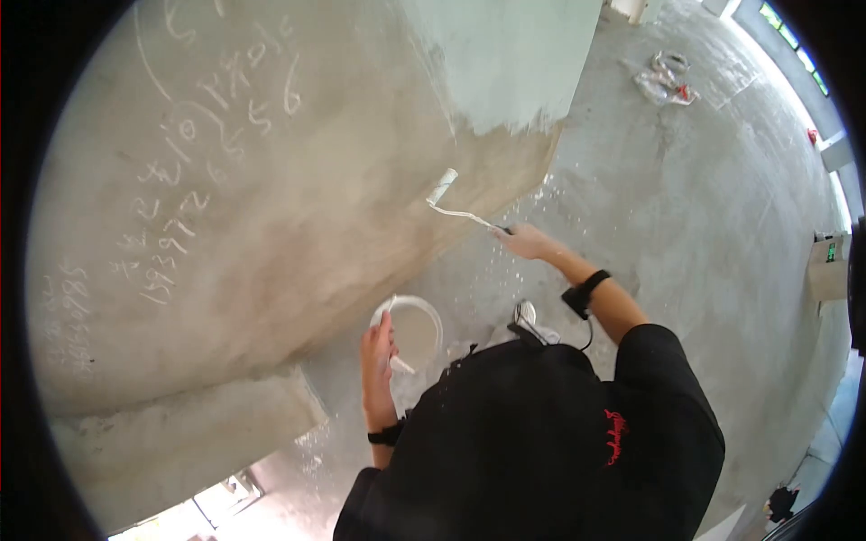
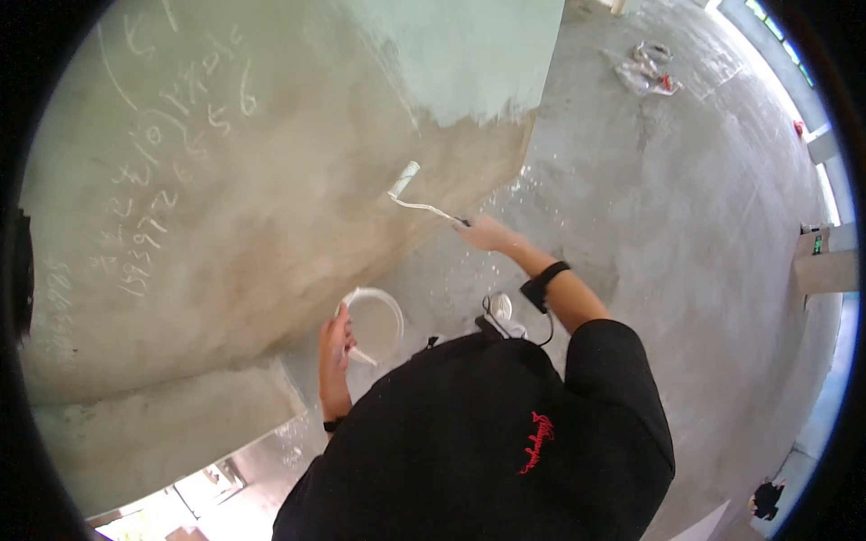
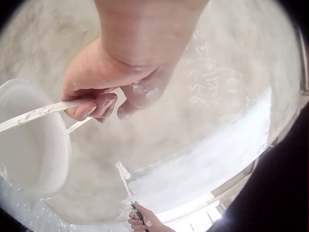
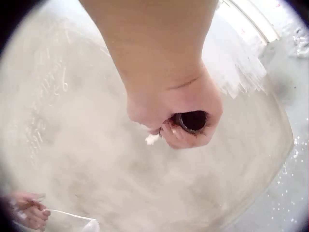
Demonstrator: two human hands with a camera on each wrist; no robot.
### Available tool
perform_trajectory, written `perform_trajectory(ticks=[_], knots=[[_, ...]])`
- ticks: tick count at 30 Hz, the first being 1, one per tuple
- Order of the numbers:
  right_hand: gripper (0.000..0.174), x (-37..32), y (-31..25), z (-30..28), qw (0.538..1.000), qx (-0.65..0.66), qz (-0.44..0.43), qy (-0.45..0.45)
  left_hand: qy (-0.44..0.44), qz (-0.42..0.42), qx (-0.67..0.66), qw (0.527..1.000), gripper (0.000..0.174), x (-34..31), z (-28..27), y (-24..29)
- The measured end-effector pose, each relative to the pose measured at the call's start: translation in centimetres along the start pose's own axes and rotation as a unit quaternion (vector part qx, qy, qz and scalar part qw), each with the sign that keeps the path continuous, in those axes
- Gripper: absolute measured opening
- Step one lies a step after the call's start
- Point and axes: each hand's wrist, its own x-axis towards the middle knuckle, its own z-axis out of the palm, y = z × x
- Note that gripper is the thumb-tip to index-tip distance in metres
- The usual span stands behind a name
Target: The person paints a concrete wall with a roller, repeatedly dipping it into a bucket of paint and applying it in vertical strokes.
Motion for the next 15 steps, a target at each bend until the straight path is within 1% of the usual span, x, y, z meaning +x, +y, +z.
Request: perform_trajectory(ticks=[1, 3, 5, 7, 8, 9, 10, 11, 12, 14, 15], knots=[[0.068, -2.2, -0.5, -0.9, 0.999, -0.016, -0.021, -0.025, -0.002, -0.010, 0.002, 1.000, 0.037, 0.1, 0.4, 0.0], [0.059, -5.3, -0.1, -0.7, 0.996, -0.051, -0.040, -0.057, 0.002, -0.002, -0.003, 1.000, 0.034, 1.2, 0.6, -0.7], [0.052, -8.7, 0.5, 0.3, 0.996, 0.004, -0.068, -0.058, 0.004, 0.007, -0.005, 1.000, 0.036, 0.9, 1.2, -0.1], [0.047, -11.4, -0.4, 0.3, 0.994, 0.012, -0.092, -0.065, 0.032, -0.024, -0.019, 0.999, 0.034, 0.6, 1.6, 0.9], [0.047, -12.3, -1.3, 0.0, 0.992, 0.016, -0.091, -0.086, 0.046, -0.040, -0.019, 0.998, 0.034, 0.9, 1.6, 1.0], [0.047, -13.4, -2.4, -0.3, 0.991, 0.013, -0.070, -0.109, 0.030, -0.032, -0.021, 0.999, 0.032, 1.0, 1.5, 1.0], [0.047, -14.0, -3.1, -0.5, 0.991, 0.007, -0.051, -0.127, 0.011, -0.020, -0.024, 0.999, 0.030, 1.0, 1.6, 1.0], [0.045, -14.2, -3.5, -0.4, 0.987, -0.017, -0.031, -0.155, 0.015, -0.028, -0.021, 0.999, 0.030, 0.9, 1.9, 1.1], [0.045, -14.5, -3.8, -0.1, 0.987, -0.012, -0.028, -0.161, 0.015, -0.030, -0.025, 0.999, 0.029, 0.7, 2.2, 1.5], [0.043, -14.4, -4.4, 0.4, 0.982, -0.054, -0.093, -0.152, 0.014, -0.031, -0.023, 0.999, 0.028, 0.8, 2.8, 1.9], [0.043, -14.2, -4.7, 0.9, 0.983, -0.049, -0.090, -0.153, 0.014, -0.035, -0.023, 0.999, 0.027, 0.9, 3.1, 1.9]])
